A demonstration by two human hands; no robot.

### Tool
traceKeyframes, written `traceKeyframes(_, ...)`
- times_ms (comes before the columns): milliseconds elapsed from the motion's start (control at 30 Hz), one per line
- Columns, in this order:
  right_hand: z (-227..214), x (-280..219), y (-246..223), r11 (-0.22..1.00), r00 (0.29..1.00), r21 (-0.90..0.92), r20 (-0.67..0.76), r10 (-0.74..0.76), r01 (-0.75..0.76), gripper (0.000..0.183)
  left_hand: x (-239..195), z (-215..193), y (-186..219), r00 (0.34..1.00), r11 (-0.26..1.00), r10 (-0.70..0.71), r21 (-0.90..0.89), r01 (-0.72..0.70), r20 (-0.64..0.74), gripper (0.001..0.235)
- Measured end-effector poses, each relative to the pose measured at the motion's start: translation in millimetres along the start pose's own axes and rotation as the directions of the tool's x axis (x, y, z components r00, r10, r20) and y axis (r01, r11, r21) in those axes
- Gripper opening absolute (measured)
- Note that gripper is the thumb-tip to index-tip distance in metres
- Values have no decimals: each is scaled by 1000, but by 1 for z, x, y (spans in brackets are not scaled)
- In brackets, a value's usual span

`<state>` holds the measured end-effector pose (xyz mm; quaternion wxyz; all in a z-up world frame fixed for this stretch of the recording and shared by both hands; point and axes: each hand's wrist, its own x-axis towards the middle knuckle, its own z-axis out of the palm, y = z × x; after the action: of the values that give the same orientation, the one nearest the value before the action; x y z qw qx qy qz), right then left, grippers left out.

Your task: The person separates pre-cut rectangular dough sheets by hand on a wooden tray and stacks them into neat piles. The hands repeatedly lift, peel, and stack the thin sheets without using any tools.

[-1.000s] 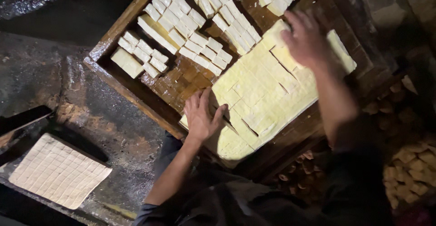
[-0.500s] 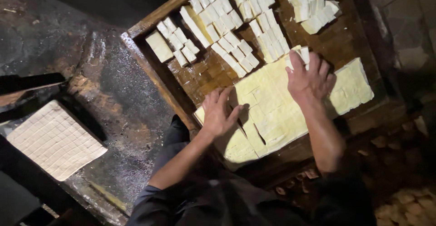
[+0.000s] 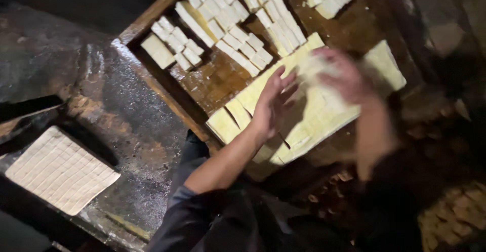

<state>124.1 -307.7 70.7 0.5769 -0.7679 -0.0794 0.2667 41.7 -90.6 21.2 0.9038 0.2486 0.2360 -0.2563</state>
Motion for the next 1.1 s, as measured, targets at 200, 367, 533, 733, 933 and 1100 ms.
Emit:
traceKeyframes(200, 85, -22, -29, 875, 931, -481, -291, -219, 56, 95, 34, 2, -16, 990, 718, -47, -684, 125, 132, 72)
traceKeyframes(367, 86, -16, -52, 652, 842, -741, -244, -481, 158, 110, 29, 6, -17, 960, 664, 16, -720, 200, 281, 86)
traceKeyframes(533, 91, -10, -42, 583, 701, -794, -316, -639, 174, 120, 26, 11, -13, 844, 739, 213, -646, 190, 492, 92)
traceKeyframes(733, 97, -24, 6, 884, 892, -465, -416, -177, -41, 101, 33, 9, -22, 989, 959, -40, -273, 79, 144, 65)
traceKeyframes(933, 121, -22, 65, 831, 804, 554, -515, 298, 47, 60, 9, 24, -15, 964, 978, -163, -91, 185, 209, 66)
traceKeyframes(1100, 107, -37, 84, 241, 909, 943, -296, 293, 229, 48, -26, 47, 2, 1000, 952, 8, 306, -6, -5, 92)
